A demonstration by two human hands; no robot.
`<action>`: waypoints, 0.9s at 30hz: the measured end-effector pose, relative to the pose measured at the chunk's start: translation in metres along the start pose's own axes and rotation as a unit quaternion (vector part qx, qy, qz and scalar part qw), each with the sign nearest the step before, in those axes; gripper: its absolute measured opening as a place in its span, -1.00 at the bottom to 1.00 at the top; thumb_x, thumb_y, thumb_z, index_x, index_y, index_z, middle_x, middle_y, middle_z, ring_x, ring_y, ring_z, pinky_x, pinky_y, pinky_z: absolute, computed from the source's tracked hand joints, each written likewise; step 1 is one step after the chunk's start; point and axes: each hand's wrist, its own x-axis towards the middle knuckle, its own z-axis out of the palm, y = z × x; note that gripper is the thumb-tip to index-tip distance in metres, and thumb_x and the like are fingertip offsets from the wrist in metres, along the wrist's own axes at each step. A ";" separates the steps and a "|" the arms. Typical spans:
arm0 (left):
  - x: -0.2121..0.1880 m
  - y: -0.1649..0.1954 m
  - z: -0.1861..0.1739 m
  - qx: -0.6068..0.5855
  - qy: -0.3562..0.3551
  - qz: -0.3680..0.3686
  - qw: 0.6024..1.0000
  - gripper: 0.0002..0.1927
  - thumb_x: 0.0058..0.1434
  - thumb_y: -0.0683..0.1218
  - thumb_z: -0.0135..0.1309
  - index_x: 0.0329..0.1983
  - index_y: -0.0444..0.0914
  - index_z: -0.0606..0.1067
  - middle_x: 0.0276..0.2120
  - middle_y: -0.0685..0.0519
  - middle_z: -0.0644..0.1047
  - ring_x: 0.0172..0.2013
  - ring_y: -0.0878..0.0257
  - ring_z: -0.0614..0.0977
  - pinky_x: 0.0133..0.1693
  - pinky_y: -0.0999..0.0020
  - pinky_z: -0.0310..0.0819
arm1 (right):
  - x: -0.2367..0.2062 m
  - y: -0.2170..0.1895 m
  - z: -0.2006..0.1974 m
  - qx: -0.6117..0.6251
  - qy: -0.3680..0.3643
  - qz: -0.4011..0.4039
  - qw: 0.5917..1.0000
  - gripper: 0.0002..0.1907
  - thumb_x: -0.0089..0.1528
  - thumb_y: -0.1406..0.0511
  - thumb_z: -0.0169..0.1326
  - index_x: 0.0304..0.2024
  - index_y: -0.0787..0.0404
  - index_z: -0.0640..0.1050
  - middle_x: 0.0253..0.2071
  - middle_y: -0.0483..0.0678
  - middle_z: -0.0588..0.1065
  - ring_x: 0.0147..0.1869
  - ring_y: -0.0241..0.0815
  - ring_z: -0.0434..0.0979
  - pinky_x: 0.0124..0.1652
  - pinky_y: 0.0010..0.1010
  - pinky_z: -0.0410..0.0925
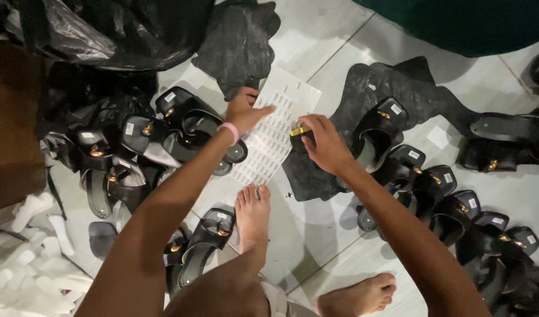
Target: The person sits on the floor and applies small white labels to the top of black slip-on shoes. They pick up each shoe, place a label on the strap, and arrange the shoes in rows on the floor. A second person is visible nearby handling a sheet of labels.
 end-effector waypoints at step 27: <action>0.030 0.030 -0.003 -0.010 -0.169 0.009 0.986 -0.20 0.31 0.26 0.03 0.32 -0.47 0.25 0.18 -0.21 0.45 0.16 0.12 0.53 0.08 0.28 0.46 | 0.039 -0.026 0.021 -0.124 0.146 -0.039 0.981 -0.60 0.30 0.36 0.24 0.20 0.16 0.55 0.02 0.07 0.53 0.04 0.08 0.52 -0.05 -0.17 0.43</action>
